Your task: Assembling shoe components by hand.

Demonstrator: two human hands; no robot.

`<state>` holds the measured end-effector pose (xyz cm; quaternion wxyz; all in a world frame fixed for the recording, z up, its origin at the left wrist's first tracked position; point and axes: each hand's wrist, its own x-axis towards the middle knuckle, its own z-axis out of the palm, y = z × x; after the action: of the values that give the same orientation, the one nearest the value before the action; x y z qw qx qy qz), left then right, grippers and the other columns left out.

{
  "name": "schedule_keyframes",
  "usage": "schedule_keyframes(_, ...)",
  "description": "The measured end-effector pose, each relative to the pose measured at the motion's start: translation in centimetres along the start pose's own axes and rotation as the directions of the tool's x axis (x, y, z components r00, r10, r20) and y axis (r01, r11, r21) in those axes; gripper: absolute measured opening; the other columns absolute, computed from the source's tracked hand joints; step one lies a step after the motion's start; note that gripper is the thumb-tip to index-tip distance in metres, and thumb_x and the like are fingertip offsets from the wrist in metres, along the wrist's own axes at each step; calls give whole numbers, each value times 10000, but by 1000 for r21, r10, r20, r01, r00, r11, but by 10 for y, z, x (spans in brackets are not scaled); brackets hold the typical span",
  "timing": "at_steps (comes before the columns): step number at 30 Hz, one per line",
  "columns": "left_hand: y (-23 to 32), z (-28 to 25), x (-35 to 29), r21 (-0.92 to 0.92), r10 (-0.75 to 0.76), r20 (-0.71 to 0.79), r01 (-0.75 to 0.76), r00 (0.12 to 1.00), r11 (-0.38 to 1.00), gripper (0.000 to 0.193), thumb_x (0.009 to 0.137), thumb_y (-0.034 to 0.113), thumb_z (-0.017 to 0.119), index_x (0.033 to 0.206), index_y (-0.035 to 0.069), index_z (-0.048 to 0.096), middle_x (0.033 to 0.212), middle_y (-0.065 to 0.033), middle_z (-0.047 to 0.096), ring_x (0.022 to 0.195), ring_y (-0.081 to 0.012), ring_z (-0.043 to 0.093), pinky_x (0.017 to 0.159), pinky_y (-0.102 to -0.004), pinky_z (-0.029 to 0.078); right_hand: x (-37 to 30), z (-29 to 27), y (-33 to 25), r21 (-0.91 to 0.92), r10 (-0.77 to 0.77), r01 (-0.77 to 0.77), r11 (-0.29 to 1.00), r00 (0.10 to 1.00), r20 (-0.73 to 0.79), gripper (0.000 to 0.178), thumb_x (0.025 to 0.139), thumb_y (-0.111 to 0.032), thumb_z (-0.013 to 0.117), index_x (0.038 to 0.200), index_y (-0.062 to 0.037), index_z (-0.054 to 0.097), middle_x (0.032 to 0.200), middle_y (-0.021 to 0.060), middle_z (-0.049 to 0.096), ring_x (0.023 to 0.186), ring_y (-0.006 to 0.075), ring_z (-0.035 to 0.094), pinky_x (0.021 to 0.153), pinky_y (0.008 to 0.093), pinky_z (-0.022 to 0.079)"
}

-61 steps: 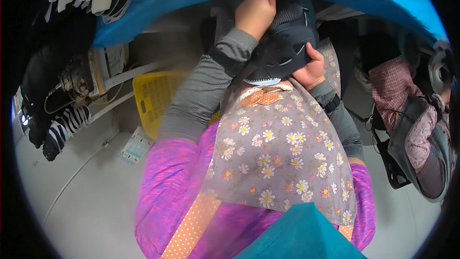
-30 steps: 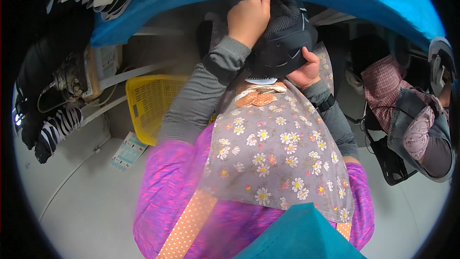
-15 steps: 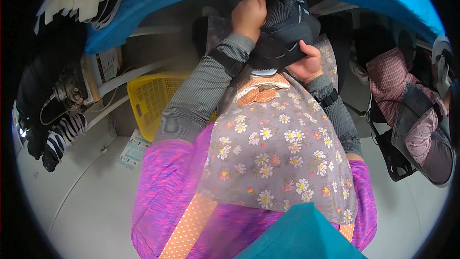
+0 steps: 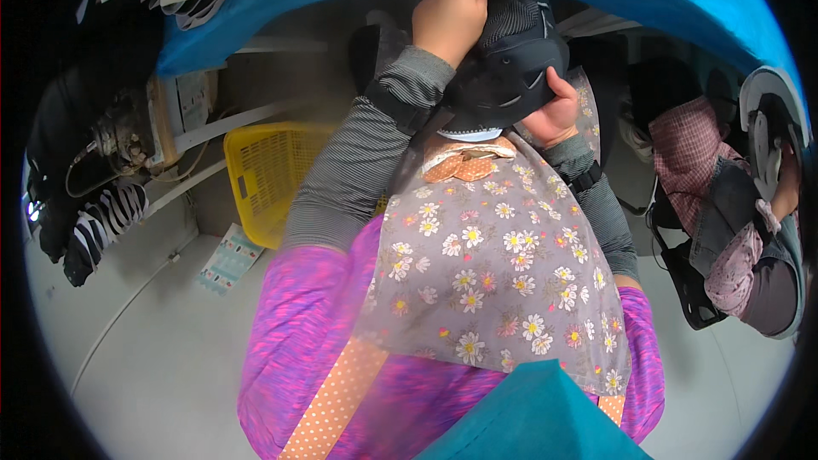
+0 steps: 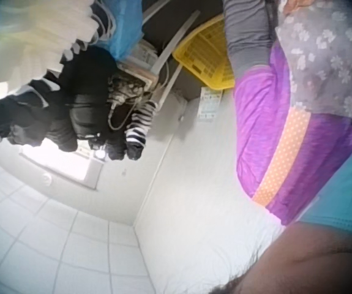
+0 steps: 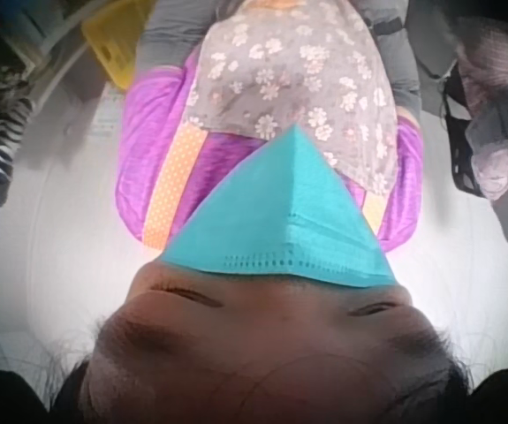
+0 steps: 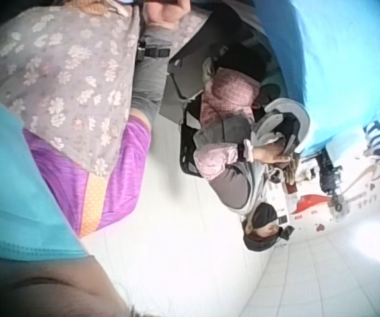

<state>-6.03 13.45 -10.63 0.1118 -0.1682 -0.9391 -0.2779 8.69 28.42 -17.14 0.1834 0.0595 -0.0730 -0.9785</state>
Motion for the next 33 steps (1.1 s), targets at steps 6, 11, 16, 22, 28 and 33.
schedule_keyframes(6,-1,21,-9,-57,-68,43,71,997,996,369,989,388,467,882,55,586,642,-219,643,585,-422,635,525,-511,510,0,-10,-2,11,-21,21,1000,998,-54,517,980,-260,478,1403,29,415,1441,201,457,1349,373,410,1164,521,254)
schedule_keyframes(11,-4,30,-8,-64,-100,-5,99,995,993,359,994,389,457,905,62,574,645,-221,643,602,-436,632,526,-522,501,2,-10,0,-29,-18,17,999,999,-51,509,983,-256,472,1400,30,420,1446,200,451,1350,370,409,1164,519,256)
schedule_keyframes(16,-1,15,-9,-71,-116,11,116,993,991,368,984,406,474,948,60,597,697,-234,649,666,-449,634,572,-528,505,0,-4,-1,-15,-34,33,999,999,-30,548,976,-305,460,1422,10,405,1464,204,430,1366,382,388,1169,542,233)
schedule_keyframes(22,14,-9,-4,-73,24,-160,-36,987,997,358,985,394,485,835,79,564,572,-179,616,513,-399,609,436,-506,457,-7,0,-6,-92,-83,83,992,997,-2,533,962,-262,482,1415,9,413,1450,205,448,1351,382,410,1159,544,256)
schedule_keyframes(28,5,15,-10,-25,-79,-25,79,997,997,376,996,402,458,917,54,577,640,-211,640,593,-421,633,505,-516,492,-4,-8,-8,-112,-88,76,991,990,-110,541,951,-255,498,1409,20,415,1444,199,458,1347,380,415,1157,543,258)
schedule_keyframes(33,-7,28,-11,-95,-137,22,138,990,986,410,1004,414,424,967,34,572,699,-234,654,668,-442,641,572,-523,508,1,-10,-5,-92,-59,52,994,996,-72,539,952,-257,494,1405,26,420,1444,198,459,1352,379,407,1163,540,244)
